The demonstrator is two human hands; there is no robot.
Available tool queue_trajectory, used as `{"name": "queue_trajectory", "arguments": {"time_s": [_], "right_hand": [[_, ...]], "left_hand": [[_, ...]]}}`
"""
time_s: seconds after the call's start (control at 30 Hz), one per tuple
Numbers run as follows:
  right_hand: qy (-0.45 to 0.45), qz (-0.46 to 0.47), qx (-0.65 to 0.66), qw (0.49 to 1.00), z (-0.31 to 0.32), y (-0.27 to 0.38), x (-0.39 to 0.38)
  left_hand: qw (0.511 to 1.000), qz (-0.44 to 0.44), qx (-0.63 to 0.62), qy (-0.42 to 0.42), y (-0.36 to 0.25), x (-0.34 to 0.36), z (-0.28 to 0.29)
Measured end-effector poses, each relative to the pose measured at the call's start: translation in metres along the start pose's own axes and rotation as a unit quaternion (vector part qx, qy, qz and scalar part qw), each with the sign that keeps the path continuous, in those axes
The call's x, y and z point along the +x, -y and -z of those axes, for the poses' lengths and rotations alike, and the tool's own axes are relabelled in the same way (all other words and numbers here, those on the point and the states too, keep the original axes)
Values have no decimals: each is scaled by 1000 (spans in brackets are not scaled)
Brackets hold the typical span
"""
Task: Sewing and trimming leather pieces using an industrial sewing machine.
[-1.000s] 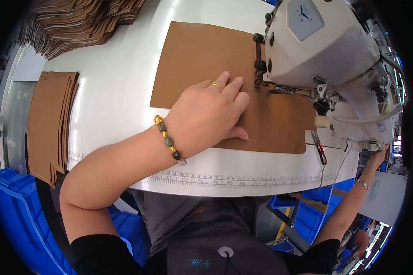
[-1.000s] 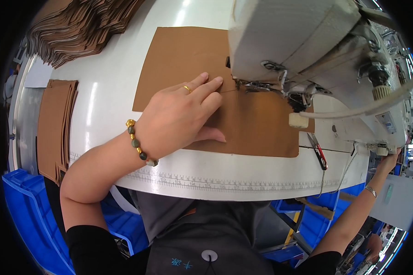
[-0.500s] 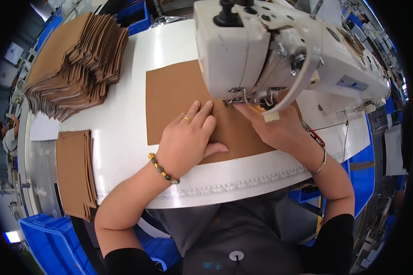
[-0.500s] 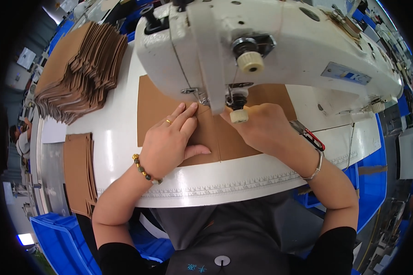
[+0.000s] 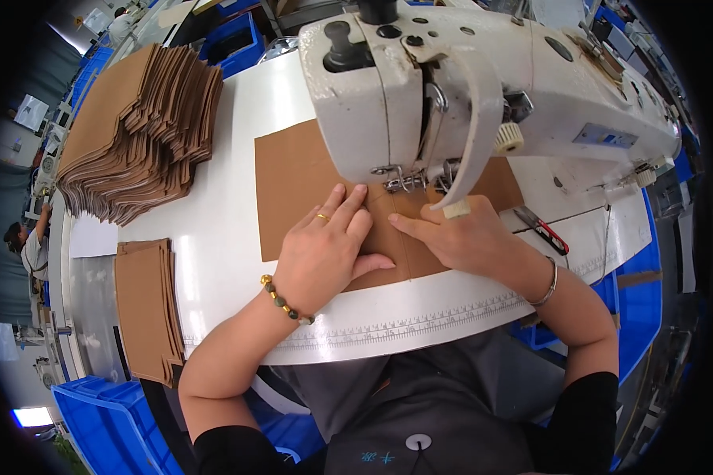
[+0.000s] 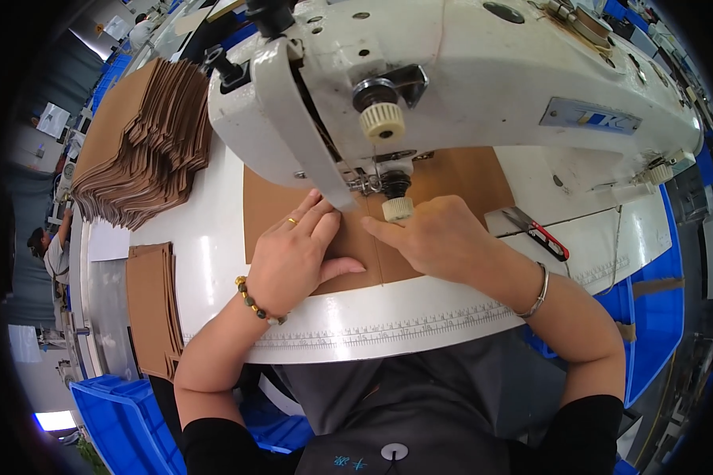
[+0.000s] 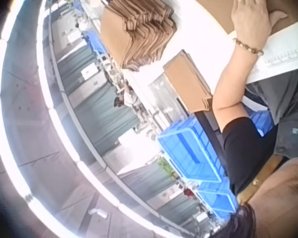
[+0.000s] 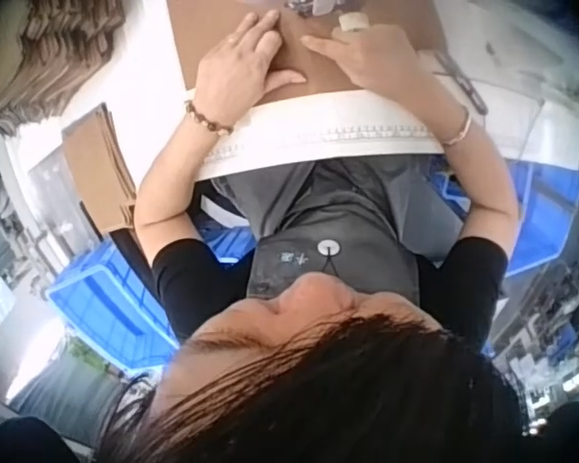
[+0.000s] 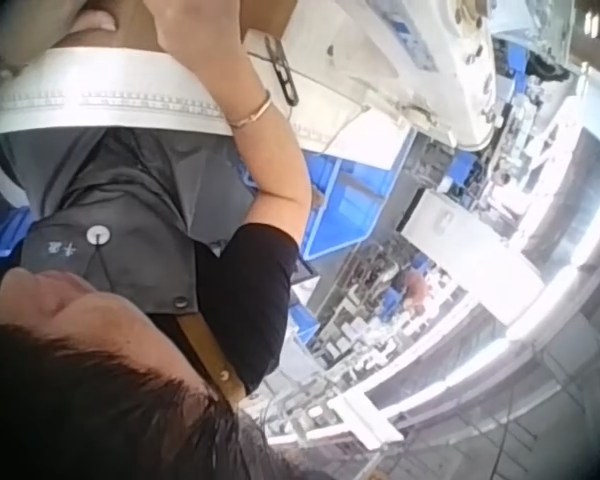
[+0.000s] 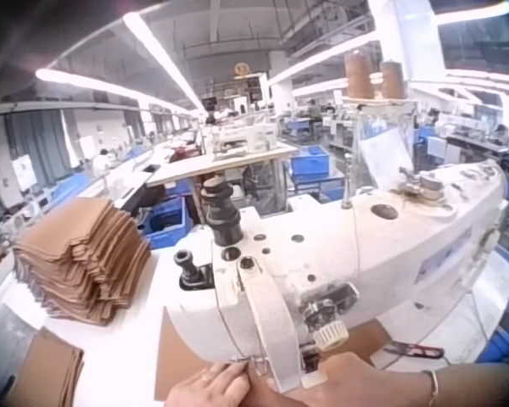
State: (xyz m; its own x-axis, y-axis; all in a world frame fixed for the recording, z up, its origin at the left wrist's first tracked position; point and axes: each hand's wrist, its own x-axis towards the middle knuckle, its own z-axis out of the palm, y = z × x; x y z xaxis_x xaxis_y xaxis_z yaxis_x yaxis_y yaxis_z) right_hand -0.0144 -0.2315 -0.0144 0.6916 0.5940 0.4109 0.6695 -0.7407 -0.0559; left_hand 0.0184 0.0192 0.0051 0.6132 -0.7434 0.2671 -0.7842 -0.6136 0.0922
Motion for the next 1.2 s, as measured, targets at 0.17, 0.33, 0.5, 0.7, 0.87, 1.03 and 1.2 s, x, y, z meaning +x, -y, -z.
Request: {"name": "queue_trajectory", "arguments": {"time_s": [0.17, 0.33, 0.5, 0.7, 0.87, 1.03, 1.2], "right_hand": [[-4, -4, 9, 1000, -3, 0, -2], [-4, 11, -4, 1000, -1, -3, 1], [-4, 6, 2, 1000, 0, -3, 2], [-12, -1, 13, 1000, 1, -3, 5], [15, -10, 8, 1000, 5, -2, 5], [28, -18, -4, 999, 7, 0, 7], [13, -5, -19, 1000, 6, -1, 6]], "left_hand": [[1000, 0, 4, 2, 0, 1, 0], [1000, 7, 3, 2, 0, 4, -1], [1000, 19, 1, 10, 1, 6, -1], [1000, 13, -4, 15, 6, 9, 0], [1000, 13, -7, 8, 7, 8, -1], [1000, 9, 3, -4, 6, 7, -1], [1000, 9, 18, -13, 7, 6, -4]]}}
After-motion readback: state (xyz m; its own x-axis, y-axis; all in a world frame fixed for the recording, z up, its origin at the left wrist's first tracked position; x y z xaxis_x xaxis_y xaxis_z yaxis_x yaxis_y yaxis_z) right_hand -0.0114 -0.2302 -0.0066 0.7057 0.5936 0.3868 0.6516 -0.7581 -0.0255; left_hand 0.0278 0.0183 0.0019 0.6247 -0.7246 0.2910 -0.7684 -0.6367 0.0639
